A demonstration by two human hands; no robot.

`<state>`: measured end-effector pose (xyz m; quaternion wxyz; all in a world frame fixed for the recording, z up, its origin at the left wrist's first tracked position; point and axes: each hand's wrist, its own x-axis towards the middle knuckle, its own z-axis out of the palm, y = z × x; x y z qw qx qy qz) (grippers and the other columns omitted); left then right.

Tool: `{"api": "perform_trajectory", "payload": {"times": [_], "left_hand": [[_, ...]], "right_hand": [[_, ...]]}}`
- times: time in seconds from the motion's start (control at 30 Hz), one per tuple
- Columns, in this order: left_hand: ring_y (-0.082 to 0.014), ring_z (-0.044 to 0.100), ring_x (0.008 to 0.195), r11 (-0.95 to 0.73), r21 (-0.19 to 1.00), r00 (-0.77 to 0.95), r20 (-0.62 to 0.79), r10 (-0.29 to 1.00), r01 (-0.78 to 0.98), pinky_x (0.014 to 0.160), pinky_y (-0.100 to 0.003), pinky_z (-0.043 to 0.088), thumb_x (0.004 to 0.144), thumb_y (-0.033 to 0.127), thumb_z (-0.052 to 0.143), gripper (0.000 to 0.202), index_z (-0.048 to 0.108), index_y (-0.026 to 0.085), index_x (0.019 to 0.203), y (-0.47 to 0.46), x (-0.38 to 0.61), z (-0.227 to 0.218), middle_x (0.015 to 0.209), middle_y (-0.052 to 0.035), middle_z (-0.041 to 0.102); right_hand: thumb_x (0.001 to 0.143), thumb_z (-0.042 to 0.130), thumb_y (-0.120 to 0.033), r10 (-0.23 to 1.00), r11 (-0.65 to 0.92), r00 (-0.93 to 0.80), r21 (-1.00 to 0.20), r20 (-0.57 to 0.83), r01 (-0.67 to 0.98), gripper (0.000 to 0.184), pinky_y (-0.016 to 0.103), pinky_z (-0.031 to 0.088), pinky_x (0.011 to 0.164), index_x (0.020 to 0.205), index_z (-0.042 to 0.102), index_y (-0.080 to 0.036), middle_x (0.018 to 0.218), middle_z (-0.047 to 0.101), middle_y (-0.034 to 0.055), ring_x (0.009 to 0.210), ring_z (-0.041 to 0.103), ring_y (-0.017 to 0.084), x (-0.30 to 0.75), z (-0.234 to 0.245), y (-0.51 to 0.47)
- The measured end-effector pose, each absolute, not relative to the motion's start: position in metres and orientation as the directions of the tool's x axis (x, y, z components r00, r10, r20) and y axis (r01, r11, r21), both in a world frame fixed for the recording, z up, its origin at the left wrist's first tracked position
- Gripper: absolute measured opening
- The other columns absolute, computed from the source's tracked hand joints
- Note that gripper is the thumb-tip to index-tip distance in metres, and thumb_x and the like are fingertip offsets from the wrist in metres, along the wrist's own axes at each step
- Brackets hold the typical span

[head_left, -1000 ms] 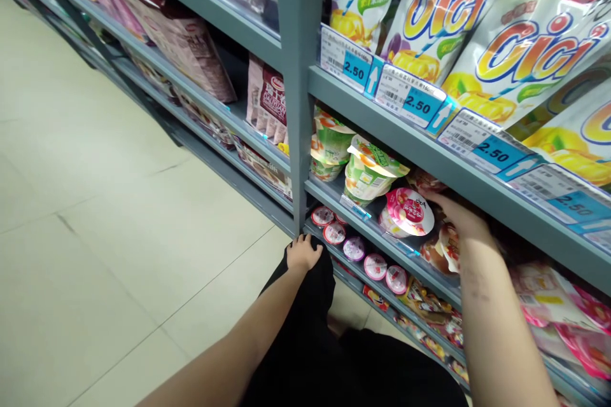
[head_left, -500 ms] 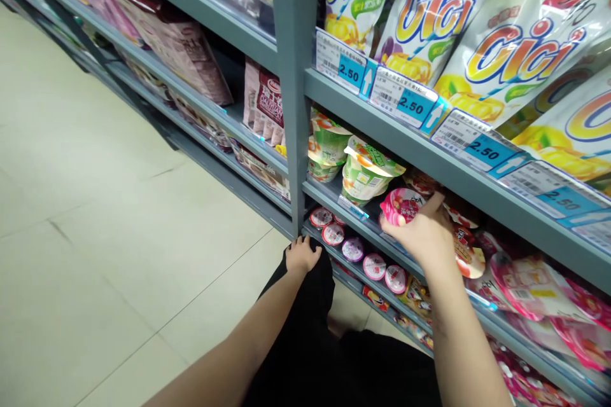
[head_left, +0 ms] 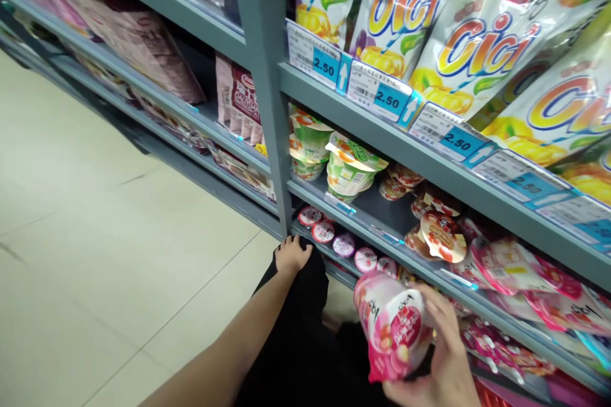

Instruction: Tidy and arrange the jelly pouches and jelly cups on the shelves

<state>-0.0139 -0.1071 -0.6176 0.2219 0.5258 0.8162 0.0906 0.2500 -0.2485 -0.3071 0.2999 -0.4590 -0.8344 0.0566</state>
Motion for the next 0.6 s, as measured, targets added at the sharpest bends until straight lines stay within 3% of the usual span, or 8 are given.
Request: {"api": "perform_trajectory", "payload": {"times": [0.17, 0.3, 0.37, 0.43, 0.47, 0.5, 0.57, 0.6], "left_hand": [[-0.0381, 0.053, 0.123, 0.426, 0.382, -0.345, -0.266, 0.9, 0.82, 0.098, -0.052, 0.045, 0.088, 0.049, 0.042, 0.063, 0.052, 0.013, 0.138, -0.108, -0.012, -0.615, 0.135, -0.0188, 0.056], [-0.04, 0.041, 0.137, 0.378, 0.379, -0.326, -0.197, 0.925, 0.845, 0.111, -0.055, 0.035, 0.09, 0.038, 0.043, 0.061, 0.048, 0.007, 0.142, -0.116, -0.004, -0.604, 0.149, -0.0223, 0.043], [-0.0357, 0.032, 0.145, 0.17, 0.465, -0.128, -0.121, 0.984, 0.869, 0.12, -0.051, 0.027, 0.088, 0.028, 0.045, 0.058, 0.048, 0.01, 0.143, -0.133, 0.007, -0.592, 0.157, -0.0182, 0.034], [-0.0308, 0.031, 0.147, -0.142, 0.65, 0.236, -0.058, 0.97, 0.746, 0.124, -0.048, 0.024, 0.087, 0.027, 0.053, 0.059, 0.048, 0.018, 0.145, -0.161, 0.026, -0.573, 0.159, -0.0127, 0.033], [-0.03, 0.03, 0.148, -0.237, 0.764, 0.407, -0.037, 0.912, 0.6, 0.125, -0.048, 0.023, 0.085, 0.034, 0.06, 0.065, 0.044, 0.022, 0.147, -0.178, 0.038, -0.561, 0.16, -0.0116, 0.032], [-0.0314, 0.026, 0.15, -0.29, 0.866, 0.6, -0.014, 0.8, 0.407, 0.125, -0.049, 0.023, 0.079, 0.045, 0.071, 0.087, 0.033, 0.024, 0.154, -0.197, 0.052, -0.549, 0.163, -0.0129, 0.025], [-0.0379, 0.021, 0.152, -0.27, 0.962, 0.824, 0.115, 0.555, 0.048, 0.125, -0.053, 0.021, 0.047, 0.061, 0.091, 0.147, 0.004, 0.025, 0.161, -0.235, 0.083, -0.524, 0.166, -0.0178, 0.012], [-0.0409, 0.023, 0.15, -0.257, 0.964, 0.854, 0.184, 0.486, -0.061, 0.124, -0.054, 0.023, 0.035, 0.065, 0.093, 0.163, -0.003, 0.023, 0.16, -0.252, 0.097, -0.512, 0.165, -0.0211, 0.012]], "right_hand": [[0.067, 0.068, -0.016, 0.967, 0.228, -0.254, -0.345, -0.031, 0.911, 0.102, 0.048, 0.049, 0.107, 0.154, 0.017, -0.024, 0.148, 0.043, 0.0136, 0.136, 0.045, 0.033, 0.277, -0.334, -0.294], [0.059, 0.059, -0.004, 0.973, 0.182, -0.218, -0.315, -0.083, 0.932, 0.102, 0.052, 0.038, 0.116, 0.152, 0.02, -0.023, 0.152, 0.039, 0.0123, 0.141, 0.038, 0.034, 0.295, -0.355, -0.314], [0.059, 0.058, -0.005, 0.978, 0.142, -0.183, -0.325, -0.1, 0.935, 0.103, 0.053, 0.038, 0.116, 0.154, 0.02, -0.023, 0.153, 0.037, 0.0126, 0.142, 0.036, 0.035, 0.303, -0.362, -0.322], [0.059, 0.059, -0.008, 0.975, 0.12, -0.18, -0.365, -0.133, 0.923, 0.106, 0.054, 0.037, 0.117, 0.155, 0.019, -0.022, 0.154, 0.036, 0.0131, 0.143, 0.034, 0.035, 0.309, -0.367, -0.327], [0.058, 0.061, -0.009, 0.969, 0.116, -0.191, -0.393, -0.156, 0.912, 0.108, 0.054, 0.036, 0.117, 0.157, 0.018, -0.021, 0.155, 0.035, 0.0136, 0.144, 0.032, 0.035, 0.31, -0.367, -0.328], [0.056, 0.063, -0.01, 0.96, 0.109, -0.205, -0.423, -0.188, 0.899, 0.112, 0.053, 0.035, 0.118, 0.158, 0.017, -0.02, 0.155, 0.034, 0.0139, 0.145, 0.031, 0.035, 0.311, -0.366, -0.329], [0.054, 0.067, -0.01, 0.929, 0.083, -0.242, -0.482, -0.278, 0.872, 0.116, 0.051, 0.035, 0.118, 0.159, 0.018, -0.019, 0.156, 0.034, 0.0136, 0.146, 0.03, 0.035, 0.311, -0.362, -0.328], [0.054, 0.069, -0.01, 0.91, 0.067, -0.262, -0.509, -0.322, 0.858, 0.117, 0.05, 0.034, 0.119, 0.159, 0.02, -0.02, 0.156, 0.035, 0.0132, 0.146, 0.03, 0.035, 0.312, -0.359, -0.327]]}}
